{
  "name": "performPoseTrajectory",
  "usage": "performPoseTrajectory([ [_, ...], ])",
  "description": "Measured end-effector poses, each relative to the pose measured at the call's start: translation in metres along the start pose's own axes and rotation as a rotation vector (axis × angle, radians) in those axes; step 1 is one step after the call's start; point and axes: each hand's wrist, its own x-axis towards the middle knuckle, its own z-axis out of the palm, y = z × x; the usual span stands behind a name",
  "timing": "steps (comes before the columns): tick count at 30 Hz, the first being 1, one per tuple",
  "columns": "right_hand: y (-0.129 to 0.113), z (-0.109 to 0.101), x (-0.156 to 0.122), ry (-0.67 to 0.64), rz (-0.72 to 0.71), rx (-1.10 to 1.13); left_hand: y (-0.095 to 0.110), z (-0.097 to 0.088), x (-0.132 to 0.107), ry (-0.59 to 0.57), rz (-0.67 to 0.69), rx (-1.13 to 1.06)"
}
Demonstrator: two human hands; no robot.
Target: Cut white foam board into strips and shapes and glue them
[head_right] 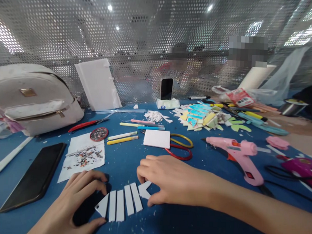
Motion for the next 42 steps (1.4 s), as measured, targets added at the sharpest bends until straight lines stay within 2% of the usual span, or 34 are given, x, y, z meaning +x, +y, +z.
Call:
performPoseTrajectory([
  [11, 0.005, 0.001, 0.002, -0.015, 0.000, 0.026, -0.005, 0.002, -0.001, -0.001, 0.024, 0.013],
  [14, 0.004, 0.000, 0.001, -0.021, 0.004, 0.056, -0.008, 0.001, -0.002, 0.027, 0.029, -0.080],
  [16, 0.002, 0.000, 0.001, 0.025, -0.002, 0.096, -0.010, -0.001, -0.003, 0.060, 0.049, -0.204],
  [19, 0.000, -0.002, 0.007, 0.191, -0.002, 0.155, -0.010, -0.004, -0.005, 0.093, 0.183, -0.372],
  [21, 0.002, -0.004, 0.014, 0.315, 0.019, 0.121, -0.009, -0.004, -0.006, 0.108, 0.321, -0.369],
  [24, 0.014, -0.011, 0.030, 0.425, 0.078, -0.009, -0.010, 0.003, -0.007, 0.068, 0.502, -0.170],
  [27, 0.035, -0.021, 0.051, 0.467, 0.137, -0.081, -0.012, 0.013, -0.007, 0.063, 0.592, -0.009],
  [31, 0.062, -0.035, 0.081, 0.495, 0.245, -0.179, -0.009, 0.014, -0.005, 0.189, 0.610, -0.055],
  [36, 0.078, -0.046, 0.108, 0.442, 0.326, -0.217, 0.003, -0.005, -0.003, 0.100, 0.555, -0.096],
  [42, 0.083, -0.036, 0.125, 0.461, 0.312, -0.212, 0.008, -0.013, -0.005, 0.073, 0.522, -0.120],
])
